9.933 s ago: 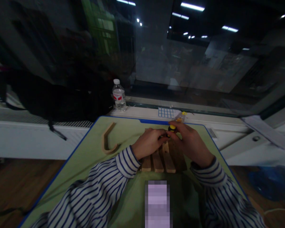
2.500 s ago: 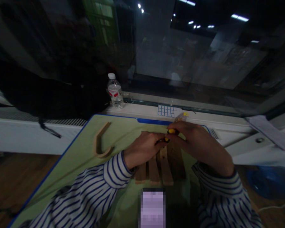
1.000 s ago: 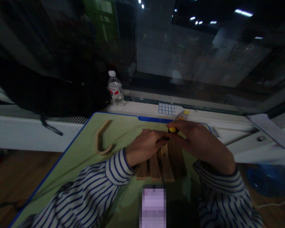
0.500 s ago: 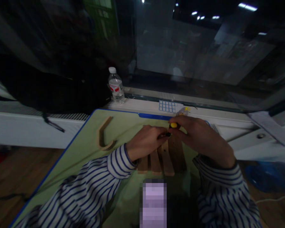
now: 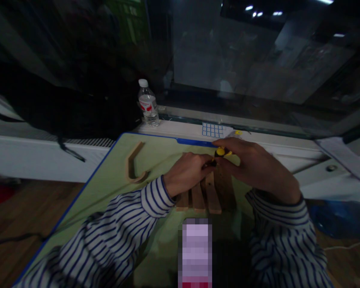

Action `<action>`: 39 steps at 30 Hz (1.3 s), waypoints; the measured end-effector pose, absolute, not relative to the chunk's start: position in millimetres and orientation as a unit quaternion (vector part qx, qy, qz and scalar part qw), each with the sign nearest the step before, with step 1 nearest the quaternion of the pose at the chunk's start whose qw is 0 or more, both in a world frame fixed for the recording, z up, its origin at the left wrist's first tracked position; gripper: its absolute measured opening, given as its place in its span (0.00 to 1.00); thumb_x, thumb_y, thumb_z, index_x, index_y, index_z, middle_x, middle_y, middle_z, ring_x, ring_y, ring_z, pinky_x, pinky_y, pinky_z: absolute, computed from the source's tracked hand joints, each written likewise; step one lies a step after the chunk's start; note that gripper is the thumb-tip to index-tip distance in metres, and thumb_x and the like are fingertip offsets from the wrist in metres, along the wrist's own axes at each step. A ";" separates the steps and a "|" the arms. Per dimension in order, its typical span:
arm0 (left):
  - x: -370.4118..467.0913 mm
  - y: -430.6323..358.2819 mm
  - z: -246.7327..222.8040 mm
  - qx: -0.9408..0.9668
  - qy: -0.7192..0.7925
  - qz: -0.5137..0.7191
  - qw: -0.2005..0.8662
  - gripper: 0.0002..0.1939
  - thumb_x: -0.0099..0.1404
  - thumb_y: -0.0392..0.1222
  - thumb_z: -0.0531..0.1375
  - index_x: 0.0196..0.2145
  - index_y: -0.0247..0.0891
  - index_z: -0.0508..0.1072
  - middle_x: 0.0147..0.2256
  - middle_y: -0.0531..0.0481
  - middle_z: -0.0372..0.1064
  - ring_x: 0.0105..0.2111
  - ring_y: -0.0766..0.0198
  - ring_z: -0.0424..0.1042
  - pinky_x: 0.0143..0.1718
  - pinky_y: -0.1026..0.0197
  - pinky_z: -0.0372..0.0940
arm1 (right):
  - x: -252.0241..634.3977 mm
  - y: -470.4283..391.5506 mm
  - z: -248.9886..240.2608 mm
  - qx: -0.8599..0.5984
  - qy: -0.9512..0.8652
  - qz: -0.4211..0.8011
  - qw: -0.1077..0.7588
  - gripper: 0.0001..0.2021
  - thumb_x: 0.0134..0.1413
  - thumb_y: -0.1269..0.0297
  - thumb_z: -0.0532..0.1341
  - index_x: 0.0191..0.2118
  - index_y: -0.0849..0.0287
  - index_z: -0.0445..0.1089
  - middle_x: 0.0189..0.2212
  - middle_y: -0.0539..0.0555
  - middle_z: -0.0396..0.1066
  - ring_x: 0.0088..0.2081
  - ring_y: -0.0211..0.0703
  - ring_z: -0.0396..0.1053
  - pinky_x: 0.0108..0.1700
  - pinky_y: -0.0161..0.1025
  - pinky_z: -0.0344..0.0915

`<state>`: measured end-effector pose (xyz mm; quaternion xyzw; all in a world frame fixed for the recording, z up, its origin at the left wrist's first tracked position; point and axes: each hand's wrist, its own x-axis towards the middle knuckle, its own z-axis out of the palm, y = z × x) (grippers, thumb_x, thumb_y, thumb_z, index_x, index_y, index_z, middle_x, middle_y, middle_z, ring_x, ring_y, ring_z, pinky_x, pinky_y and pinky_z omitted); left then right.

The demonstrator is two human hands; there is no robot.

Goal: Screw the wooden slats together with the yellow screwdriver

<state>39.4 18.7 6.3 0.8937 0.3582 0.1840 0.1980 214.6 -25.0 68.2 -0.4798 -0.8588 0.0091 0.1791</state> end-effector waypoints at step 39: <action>37.2 17.8 11.6 0.883 0.351 0.190 0.245 0.10 0.63 0.44 0.57 0.39 0.39 0.75 0.33 0.50 0.75 0.32 0.62 0.73 0.31 0.63 0.61 | 215.8 -22.1 67.5 -0.495 -0.855 -0.005 0.153 0.10 0.59 0.62 0.56 0.43 0.60 0.67 0.36 0.55 0.73 0.36 0.45 0.70 0.37 0.41 0.64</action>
